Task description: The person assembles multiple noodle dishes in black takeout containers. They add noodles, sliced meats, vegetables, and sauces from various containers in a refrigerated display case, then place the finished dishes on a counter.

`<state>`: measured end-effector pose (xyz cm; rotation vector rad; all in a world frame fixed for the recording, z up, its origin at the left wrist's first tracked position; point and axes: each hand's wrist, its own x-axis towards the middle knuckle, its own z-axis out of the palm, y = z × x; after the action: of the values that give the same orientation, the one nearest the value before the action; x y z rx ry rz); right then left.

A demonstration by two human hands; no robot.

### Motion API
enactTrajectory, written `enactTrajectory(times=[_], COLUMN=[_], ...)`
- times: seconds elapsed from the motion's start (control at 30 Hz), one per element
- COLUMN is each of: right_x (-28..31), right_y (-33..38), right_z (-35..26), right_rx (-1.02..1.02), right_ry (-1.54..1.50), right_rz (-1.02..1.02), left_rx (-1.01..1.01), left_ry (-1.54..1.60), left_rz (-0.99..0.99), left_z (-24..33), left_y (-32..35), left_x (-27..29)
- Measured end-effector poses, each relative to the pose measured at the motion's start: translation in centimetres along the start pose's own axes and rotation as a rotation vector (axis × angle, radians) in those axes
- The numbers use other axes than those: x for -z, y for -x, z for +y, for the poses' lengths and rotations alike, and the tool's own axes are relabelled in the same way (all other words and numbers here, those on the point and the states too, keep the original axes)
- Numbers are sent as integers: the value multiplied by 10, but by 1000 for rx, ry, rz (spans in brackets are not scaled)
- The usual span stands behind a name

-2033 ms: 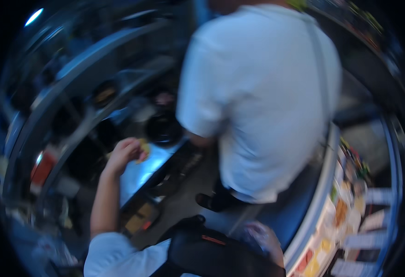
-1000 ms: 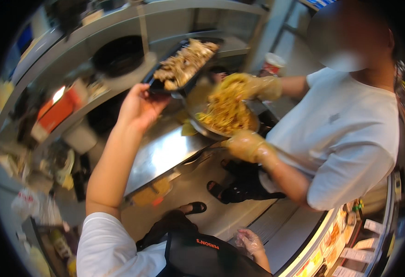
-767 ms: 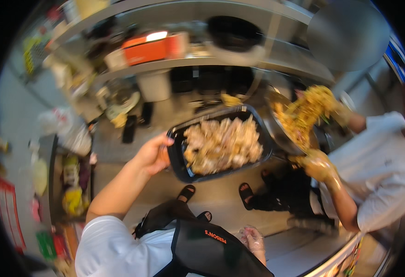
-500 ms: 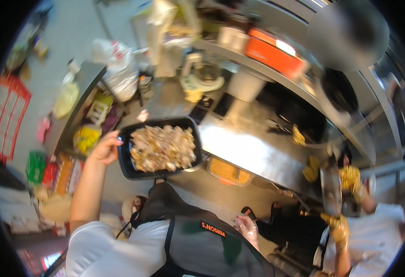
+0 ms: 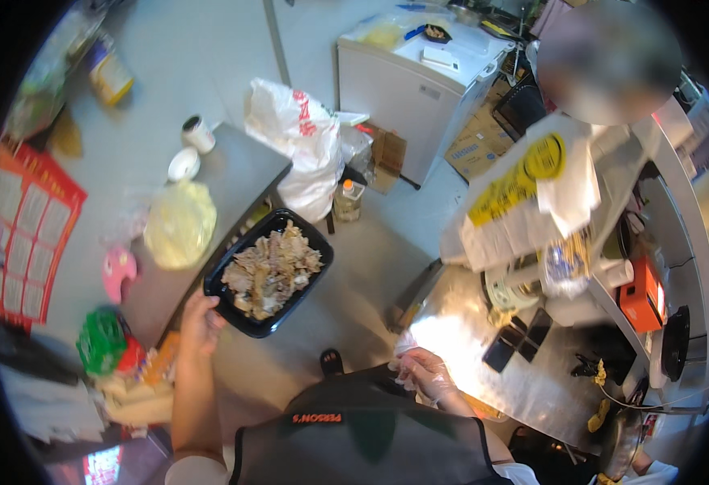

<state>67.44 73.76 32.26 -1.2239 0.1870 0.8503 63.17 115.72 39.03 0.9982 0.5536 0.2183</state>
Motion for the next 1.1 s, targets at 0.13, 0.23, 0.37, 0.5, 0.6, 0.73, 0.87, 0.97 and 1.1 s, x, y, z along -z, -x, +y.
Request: enactTrajectory(times=[0.13, 0.23, 0.37, 0.5, 0.6, 0.73, 0.87, 0.97, 1.1], right_x=[-39, -65, -51, -6, 33, 124, 188, 207, 251], right_y=[-134, -252, -457, -572, -582, -594, -600, -613, -664], right_z=[-38, -69, -62, -98, -169, -280, -392, -466, -543], right_rx=[96, 135, 185, 244, 116, 64, 309, 509, 771], right_ry=[80, 48, 57, 724, 973, 1032, 888, 775, 957], right_rz=[-52, -103, 135, 325, 453, 731, 1014, 1045, 1025], left_rx=[112, 187, 252, 307, 350, 422, 369, 366, 376], left_ry=[171, 278, 324, 373, 384, 434, 413, 409, 376], left_rz=[-56, -113, -181, -231, -204, -271, -268, -198, -157], left_z=[1, 1, -2, -5, -13, -37, -54, -65, -100], left_y=[-131, -222, -333, -442, -510, -619, -708, -761, -824], left_x=[-63, -102, -205, -265, -311, -404, -504, -556, -596])
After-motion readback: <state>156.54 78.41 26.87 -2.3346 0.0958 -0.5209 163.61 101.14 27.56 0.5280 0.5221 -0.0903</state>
